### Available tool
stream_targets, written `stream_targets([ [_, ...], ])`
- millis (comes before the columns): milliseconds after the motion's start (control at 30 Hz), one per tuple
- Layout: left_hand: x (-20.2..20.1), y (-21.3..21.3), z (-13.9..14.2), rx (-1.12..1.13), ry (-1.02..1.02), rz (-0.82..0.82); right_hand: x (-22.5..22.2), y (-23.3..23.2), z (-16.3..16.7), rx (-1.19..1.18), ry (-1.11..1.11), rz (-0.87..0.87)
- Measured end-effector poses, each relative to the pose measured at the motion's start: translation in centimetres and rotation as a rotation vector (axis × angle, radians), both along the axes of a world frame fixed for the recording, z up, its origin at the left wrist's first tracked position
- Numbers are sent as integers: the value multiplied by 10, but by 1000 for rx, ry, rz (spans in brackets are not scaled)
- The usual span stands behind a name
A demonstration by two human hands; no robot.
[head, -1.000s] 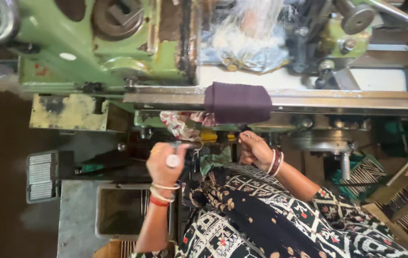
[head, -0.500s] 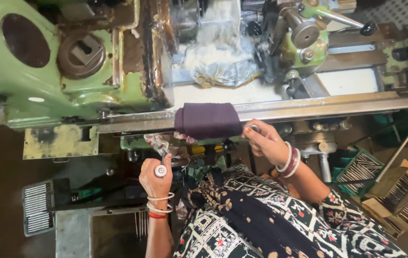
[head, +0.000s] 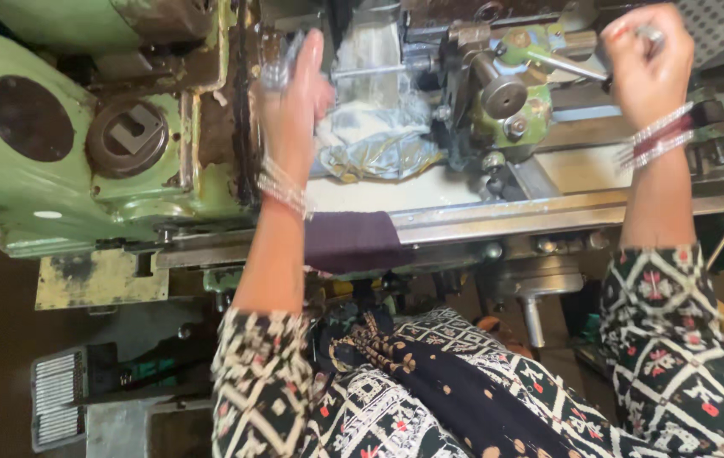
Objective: The person repeatedly picks up metal rods from a tray, inserts them into a metal turning machine, operates the machine with both hands, and then removes the rods. This cycle is performed multiple times throughout the clip.
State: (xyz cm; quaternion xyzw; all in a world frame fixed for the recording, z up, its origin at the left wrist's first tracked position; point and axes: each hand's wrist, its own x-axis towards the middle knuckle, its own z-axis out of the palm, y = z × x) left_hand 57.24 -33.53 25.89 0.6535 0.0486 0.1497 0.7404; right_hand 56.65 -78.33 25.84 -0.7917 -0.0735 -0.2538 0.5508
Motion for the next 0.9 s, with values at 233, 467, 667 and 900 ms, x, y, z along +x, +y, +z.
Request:
stream_targets([
  [233,149,-82,-102,-525,573,-21,46,-59,-42,-883,-188,-265],
  [467,143,-148,-125,-315,412,618,43,-63,-101,-701,84,-190],
  [667,129,-151,-102,-227,596,577,41,-65,-102,-683,105,-197],
  [900,151,-136,-130,-201,335,595,40,-61,-96,-683,111,-226],
])
